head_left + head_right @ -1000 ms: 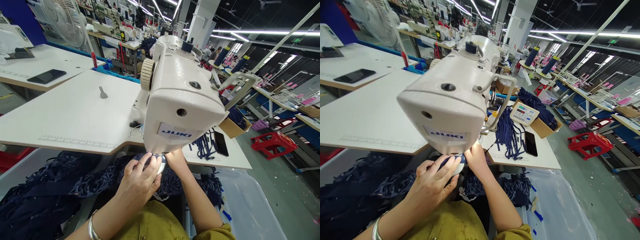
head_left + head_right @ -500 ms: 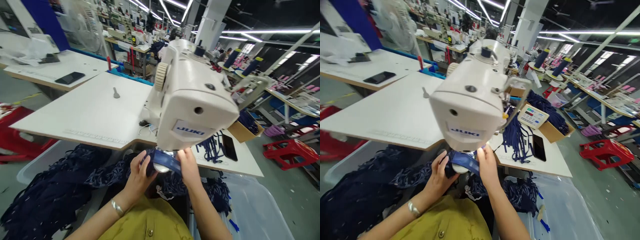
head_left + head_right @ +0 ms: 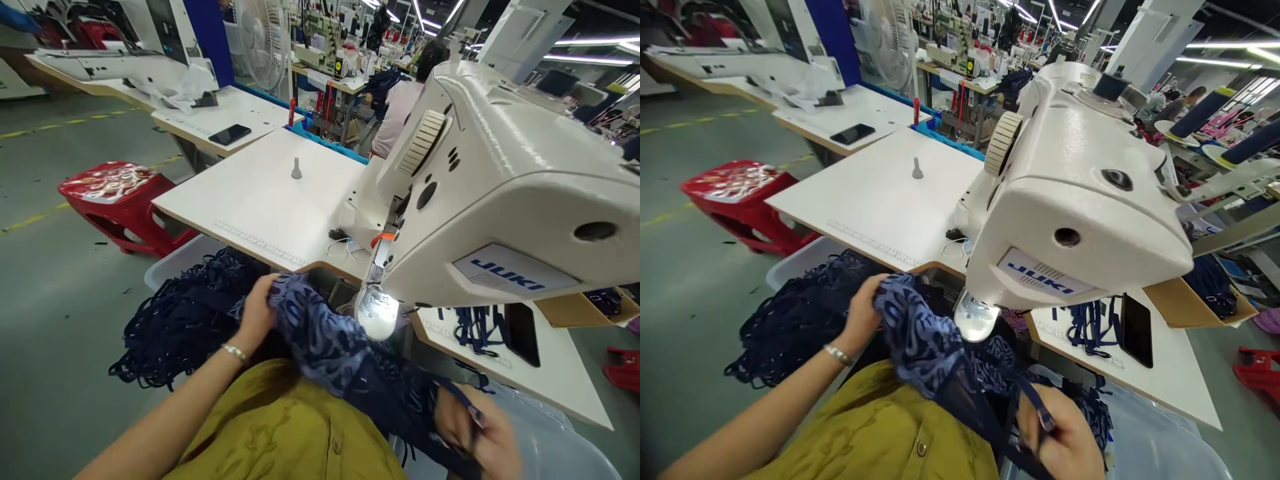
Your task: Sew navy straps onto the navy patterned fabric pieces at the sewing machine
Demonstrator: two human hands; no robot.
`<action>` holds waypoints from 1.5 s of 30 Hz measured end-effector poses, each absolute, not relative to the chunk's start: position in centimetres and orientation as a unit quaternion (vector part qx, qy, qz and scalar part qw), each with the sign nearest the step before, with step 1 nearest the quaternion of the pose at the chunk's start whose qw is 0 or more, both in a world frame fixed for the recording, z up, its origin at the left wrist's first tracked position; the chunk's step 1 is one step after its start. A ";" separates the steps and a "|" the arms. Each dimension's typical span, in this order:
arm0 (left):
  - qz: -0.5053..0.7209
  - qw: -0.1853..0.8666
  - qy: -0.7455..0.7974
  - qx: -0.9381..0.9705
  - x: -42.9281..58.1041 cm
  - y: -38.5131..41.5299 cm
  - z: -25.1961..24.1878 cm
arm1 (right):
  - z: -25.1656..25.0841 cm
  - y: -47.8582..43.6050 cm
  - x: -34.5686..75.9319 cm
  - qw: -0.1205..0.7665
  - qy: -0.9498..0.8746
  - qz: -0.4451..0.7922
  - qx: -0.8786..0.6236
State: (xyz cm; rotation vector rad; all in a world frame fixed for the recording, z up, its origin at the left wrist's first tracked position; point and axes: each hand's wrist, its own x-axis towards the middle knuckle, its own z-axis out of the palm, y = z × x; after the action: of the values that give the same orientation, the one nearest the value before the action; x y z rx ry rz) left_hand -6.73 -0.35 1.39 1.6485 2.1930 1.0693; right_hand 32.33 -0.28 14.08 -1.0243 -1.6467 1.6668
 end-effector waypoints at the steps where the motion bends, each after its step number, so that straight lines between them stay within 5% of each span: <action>1: 0.347 0.079 0.759 0.546 -8.6 -0.9 1.2 | 13.1 0.7 31.8 0.278 -0.627 0.622 -0.377; 4: 0.272 0.066 0.782 0.557 -11.7 -3.0 -0.6 | 8.4 3.7 29.2 0.201 -0.658 0.562 -0.459; 10: 0.103 0.135 0.741 0.649 -10.8 -5.2 -6.2 | -1.9 4.8 24.6 0.202 -0.698 0.425 -0.539; 15: 0.080 0.133 0.704 0.693 -11.9 -2.6 -8.5 | -5.9 1.3 20.9 0.137 -0.748 0.445 -0.473; 22: 0.081 0.196 0.678 0.704 -13.7 -0.3 -10.7 | -10.1 1.6 13.4 0.036 -0.856 0.317 -0.407; 31: 0.096 0.315 0.694 0.641 -13.8 0.3 -9.6 | -10.0 5.3 10.8 0.045 -0.840 0.322 -0.436; 45: 0.132 0.420 0.650 0.620 -15.9 -5.9 2.2 | -3.5 12.0 10.9 0.096 -0.800 0.448 -0.388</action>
State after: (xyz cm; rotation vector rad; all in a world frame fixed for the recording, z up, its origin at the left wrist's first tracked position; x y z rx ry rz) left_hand -15.89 -5.90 2.20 1.5532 1.6295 0.3320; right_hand 10.85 11.95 -3.45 -1.1496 -2.3700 1.3272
